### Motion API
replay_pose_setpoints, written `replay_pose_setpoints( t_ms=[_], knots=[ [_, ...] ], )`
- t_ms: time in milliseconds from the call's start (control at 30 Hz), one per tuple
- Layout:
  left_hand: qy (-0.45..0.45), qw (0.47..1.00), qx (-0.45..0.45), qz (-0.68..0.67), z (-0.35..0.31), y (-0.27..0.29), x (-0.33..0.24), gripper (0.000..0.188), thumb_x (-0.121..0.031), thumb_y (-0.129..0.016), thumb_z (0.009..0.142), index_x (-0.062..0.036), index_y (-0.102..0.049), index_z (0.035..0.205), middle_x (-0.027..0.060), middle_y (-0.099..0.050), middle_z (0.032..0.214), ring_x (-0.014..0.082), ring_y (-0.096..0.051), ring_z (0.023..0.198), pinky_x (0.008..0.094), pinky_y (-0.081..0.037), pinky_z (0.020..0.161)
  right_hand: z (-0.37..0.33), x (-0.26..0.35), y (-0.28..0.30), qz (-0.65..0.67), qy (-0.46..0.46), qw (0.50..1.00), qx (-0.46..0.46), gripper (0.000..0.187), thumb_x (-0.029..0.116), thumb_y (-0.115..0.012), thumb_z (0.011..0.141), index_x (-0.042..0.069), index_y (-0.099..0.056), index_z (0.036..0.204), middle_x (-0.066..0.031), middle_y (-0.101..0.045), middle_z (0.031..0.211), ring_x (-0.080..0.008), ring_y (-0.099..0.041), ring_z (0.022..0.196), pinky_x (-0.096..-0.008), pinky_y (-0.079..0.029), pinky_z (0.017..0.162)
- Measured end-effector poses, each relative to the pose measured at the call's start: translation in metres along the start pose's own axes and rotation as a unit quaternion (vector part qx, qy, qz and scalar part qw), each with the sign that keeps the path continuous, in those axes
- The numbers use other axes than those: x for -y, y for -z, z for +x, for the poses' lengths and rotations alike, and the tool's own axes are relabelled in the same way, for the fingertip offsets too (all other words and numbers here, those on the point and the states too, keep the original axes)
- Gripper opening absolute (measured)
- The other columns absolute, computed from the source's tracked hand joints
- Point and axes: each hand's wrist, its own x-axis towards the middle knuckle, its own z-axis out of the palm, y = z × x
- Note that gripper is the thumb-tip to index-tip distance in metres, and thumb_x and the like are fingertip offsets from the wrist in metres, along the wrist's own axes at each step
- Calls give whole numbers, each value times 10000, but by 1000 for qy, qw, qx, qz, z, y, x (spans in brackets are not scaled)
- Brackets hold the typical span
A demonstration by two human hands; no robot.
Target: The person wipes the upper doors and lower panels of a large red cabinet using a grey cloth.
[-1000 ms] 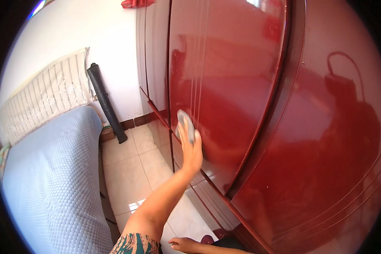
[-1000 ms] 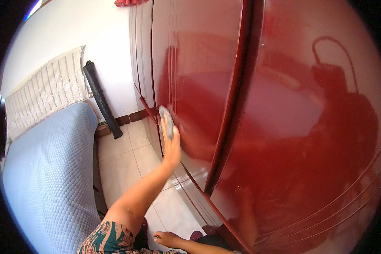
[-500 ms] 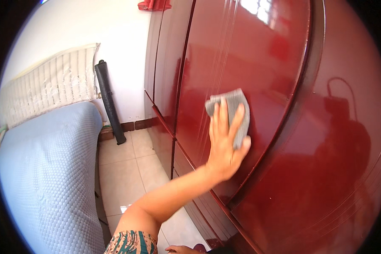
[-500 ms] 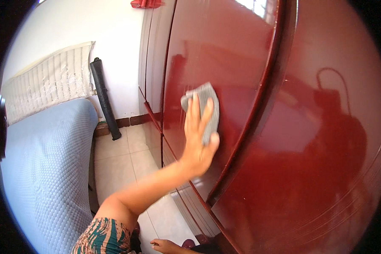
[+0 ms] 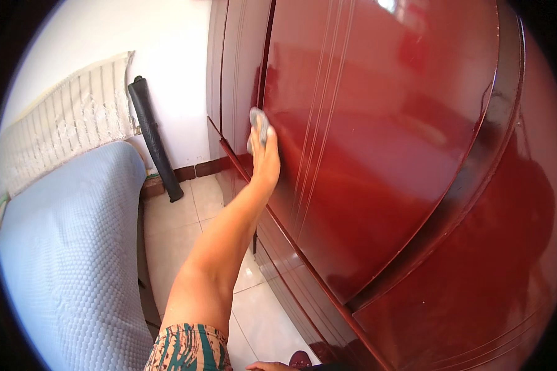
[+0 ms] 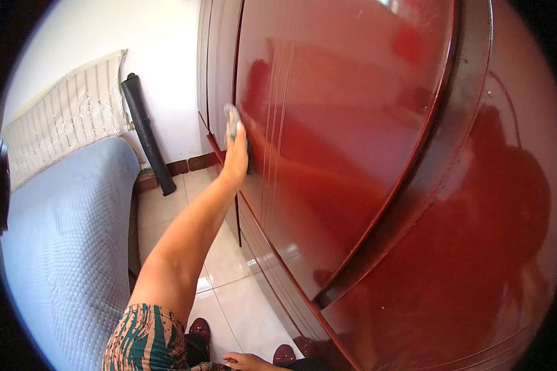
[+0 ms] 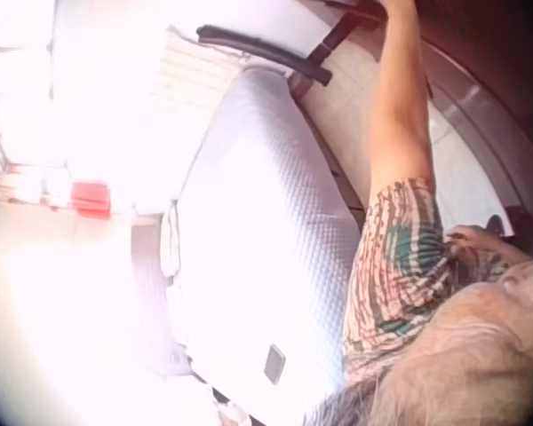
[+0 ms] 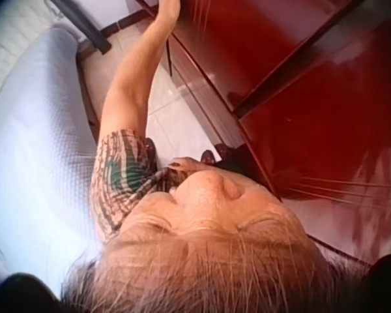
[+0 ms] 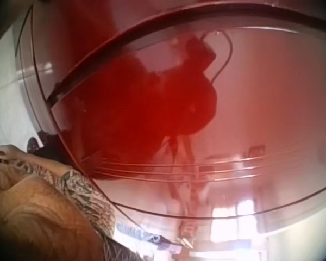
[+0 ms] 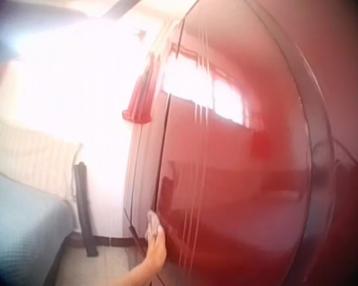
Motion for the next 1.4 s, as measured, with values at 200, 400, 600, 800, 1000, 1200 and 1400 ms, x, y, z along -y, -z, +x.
replay_pose_setpoints(
  t_ms=[200,400,600,800,1000,1200,1400],
  knots=[
    [3,997,73,2,-129,6,23,646,-403,-311,1010,-54,-95,1509,195,19,1570,321,59,1453,425,-4,1163,22,-87,-13,68,25,997,-11,349,339,-594,924,74,-595,1150,-102,-661,974,-181,-594,913,-338,-484,806],
    [-52,982,177,44,-272,4,-61,742,-393,-525,931,-136,-149,1517,241,65,1555,424,44,1436,523,-43,1137,2,-15,2,-114,-47,990,-76,383,353,-604,891,95,-591,1174,-162,-662,1045,-290,-627,975,-392,-495,849],
    [-260,932,248,53,-273,-11,-143,686,-411,-616,860,-216,-345,1459,295,-27,1534,492,-46,1413,612,-93,1096,7,-32,0,-170,2,980,-103,347,292,-568,870,57,-617,1120,-189,-652,1068,-351,-625,991,-413,-497,869],
    [-280,952,106,61,-176,-26,-154,705,-355,-570,894,-152,-263,1495,224,-46,1562,430,-27,1436,561,-63,1123,3,-17,3,-188,-9,981,-55,424,321,-505,906,31,-529,1215,-187,-652,1046,-344,-621,990,-404,-476,870],
    [-9,998,65,1,-148,-11,-75,643,-385,-394,991,-135,-127,1519,189,29,1572,343,27,1453,467,-37,1155,7,-4,1,-180,-21,983,-32,435,333,-493,913,30,-521,1224,-188,-651,1075,-353,-608,1032,-421,-464,893],
    [-77,984,150,54,-221,-10,-99,803,-402,-518,923,-119,-65,1522,223,90,1559,377,85,1445,511,-12,1139,10,-7,3,-220,-54,974,-29,433,338,-489,915,43,-518,1231,-203,-645,1088,-365,-599,1051,-435,-459,902],
    [-320,931,163,67,-178,-27,-174,779,-544,-502,895,-122,-245,1497,265,-14,1547,466,-30,1422,598,-67,1100,4,-15,3,-207,-9,978,-35,420,328,-491,912,32,-523,1208,-221,-640,1073,-380,-597,1037,-453,-456,896]
  ],
)
